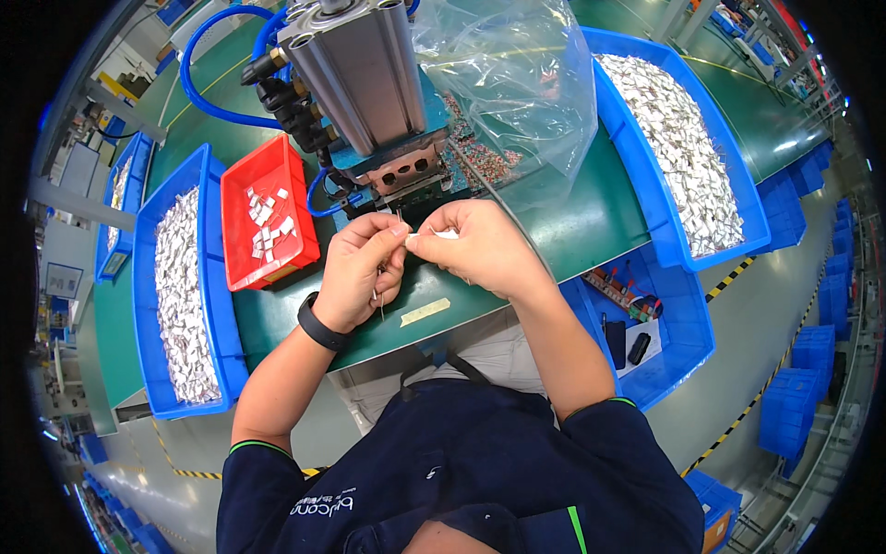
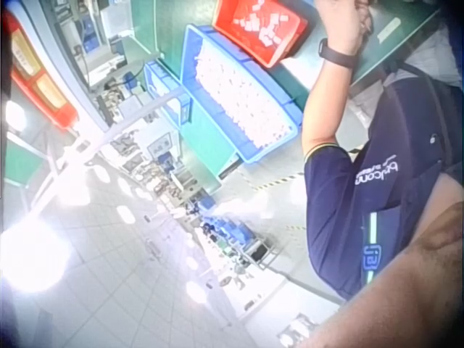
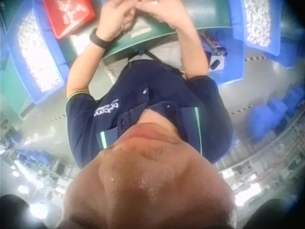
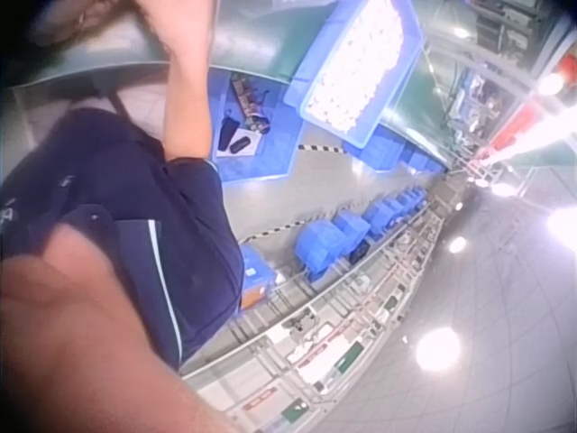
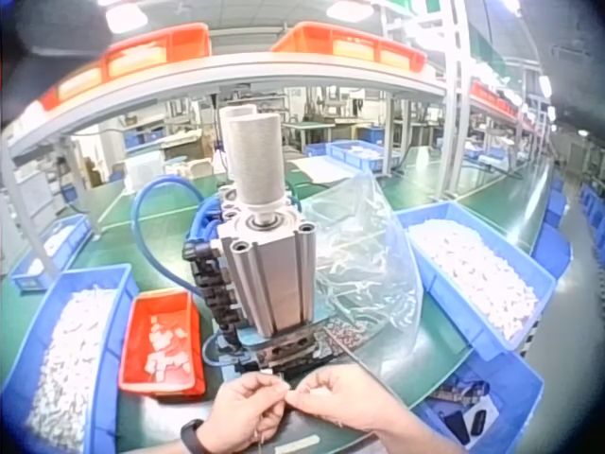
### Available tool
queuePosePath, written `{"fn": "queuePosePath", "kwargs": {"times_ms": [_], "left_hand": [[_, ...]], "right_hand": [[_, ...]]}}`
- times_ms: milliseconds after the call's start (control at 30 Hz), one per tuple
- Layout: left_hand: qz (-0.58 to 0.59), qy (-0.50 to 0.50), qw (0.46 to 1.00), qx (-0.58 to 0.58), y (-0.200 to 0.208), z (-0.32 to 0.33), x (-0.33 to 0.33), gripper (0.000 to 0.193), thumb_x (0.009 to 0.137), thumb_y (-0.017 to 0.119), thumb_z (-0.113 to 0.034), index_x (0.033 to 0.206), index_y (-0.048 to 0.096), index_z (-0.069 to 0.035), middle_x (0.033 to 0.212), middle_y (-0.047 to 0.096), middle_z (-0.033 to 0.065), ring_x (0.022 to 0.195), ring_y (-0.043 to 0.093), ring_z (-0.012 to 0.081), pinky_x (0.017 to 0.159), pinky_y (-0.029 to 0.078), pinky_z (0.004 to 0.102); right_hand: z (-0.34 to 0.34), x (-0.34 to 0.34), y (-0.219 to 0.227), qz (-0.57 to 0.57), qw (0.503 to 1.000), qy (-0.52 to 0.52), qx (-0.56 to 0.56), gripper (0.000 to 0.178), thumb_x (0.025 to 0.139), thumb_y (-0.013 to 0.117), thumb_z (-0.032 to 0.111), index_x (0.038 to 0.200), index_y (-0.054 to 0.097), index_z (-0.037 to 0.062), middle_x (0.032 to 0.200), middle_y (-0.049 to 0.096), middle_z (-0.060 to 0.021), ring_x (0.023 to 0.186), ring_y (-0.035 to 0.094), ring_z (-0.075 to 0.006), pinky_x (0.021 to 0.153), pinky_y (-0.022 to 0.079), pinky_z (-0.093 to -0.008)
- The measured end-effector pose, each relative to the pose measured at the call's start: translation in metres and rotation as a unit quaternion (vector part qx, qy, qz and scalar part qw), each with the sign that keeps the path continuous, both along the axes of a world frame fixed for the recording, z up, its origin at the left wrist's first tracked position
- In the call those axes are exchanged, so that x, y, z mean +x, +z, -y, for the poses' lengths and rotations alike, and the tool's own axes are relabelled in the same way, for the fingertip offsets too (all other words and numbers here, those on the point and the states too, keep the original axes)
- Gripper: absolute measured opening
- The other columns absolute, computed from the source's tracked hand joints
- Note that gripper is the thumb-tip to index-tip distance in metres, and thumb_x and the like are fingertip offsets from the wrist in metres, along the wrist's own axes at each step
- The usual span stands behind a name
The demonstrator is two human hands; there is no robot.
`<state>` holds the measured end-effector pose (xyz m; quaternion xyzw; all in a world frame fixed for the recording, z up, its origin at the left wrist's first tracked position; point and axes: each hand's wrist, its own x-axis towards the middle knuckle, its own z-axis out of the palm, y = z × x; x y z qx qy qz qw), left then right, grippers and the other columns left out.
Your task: The person picks up a connector and a wire from the table, inserts the wire into the connector, and places the assembly into a machine. After the machine presses them, the person removes the finished component and places it into a blue bin.
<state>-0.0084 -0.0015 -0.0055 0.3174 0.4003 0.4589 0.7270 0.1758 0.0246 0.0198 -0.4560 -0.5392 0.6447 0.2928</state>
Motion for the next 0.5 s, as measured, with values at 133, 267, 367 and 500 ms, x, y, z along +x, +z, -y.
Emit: {"fn": "queuePosePath", "kwargs": {"times_ms": [133, 267, 367, 500], "left_hand": [[0.024, 0.015, 1.0, -0.008, 0.0052, -0.0005, 0.0012, 0.011, 0.096, 0.056, -0.016, 0.101, 0.056, -0.006, 0.066, 0.055, 0.0037, 0.038, 0.034, 0.0052, 0.031, 0.024, 0.0201], [0.029, 0.004, 1.0, 0.007, 0.0039, -0.0009, 0.0001, 0.014, 0.097, 0.053, -0.019, 0.101, 0.054, -0.006, 0.066, 0.055, 0.0047, 0.037, 0.033, 0.0058, 0.031, 0.023, 0.0205], [0.037, -0.002, 0.999, -0.016, 0.011, -0.0004, 0.0011, 0.019, 0.098, 0.051, -0.023, 0.101, 0.054, -0.004, 0.065, 0.054, 0.0053, 0.037, 0.032, 0.0062, 0.031, 0.023, 0.0204], [0.025, -0.014, 1.0, -0.004, 0.0085, -0.0015, -0.0002, 0.023, 0.099, 0.049, -0.026, 0.1, 0.053, -0.003, 0.064, 0.054, 0.0058, 0.037, 0.032, 0.0065, 0.031, 0.023, 0.0204]], "right_hand": [[0.0039, -0.0029, -0.01, -0.085, 0.996, 0.008, -0.024, 0.018, 0.089, 0.067, 0.019, 0.085, 0.065, 0.0023, 0.06, 0.054, 0.0023, 0.047, 0.042, -0.0013, 0.04, 0.029, -0.0187], [0.0043, -0.007, -0.0097, -0.137, 0.989, -0.036, -0.051, 0.018, 0.091, 0.065, 0.018, 0.083, 0.064, 0.002, 0.058, 0.054, 0.0009, 0.042, 0.041, -0.0018, 0.037, 0.028, -0.019], [0.002, -0.0046, -0.0094, -0.165, 0.982, -0.066, -0.065, 0.019, 0.089, 0.065, 0.017, 0.08, 0.062, 0.0017, 0.056, 0.053, 0.0001, 0.039, 0.04, -0.0028, 0.034, 0.027, -0.0198], [-0.0044, -0.0045, -0.0065, -0.189, 0.971, -0.118, -0.086, 0.02, 0.087, 0.066, 0.016, 0.074, 0.059, 0.0021, 0.054, 0.052, -0.0003, 0.037, 0.039, -0.004, 0.032, 0.025, -0.0206]]}}
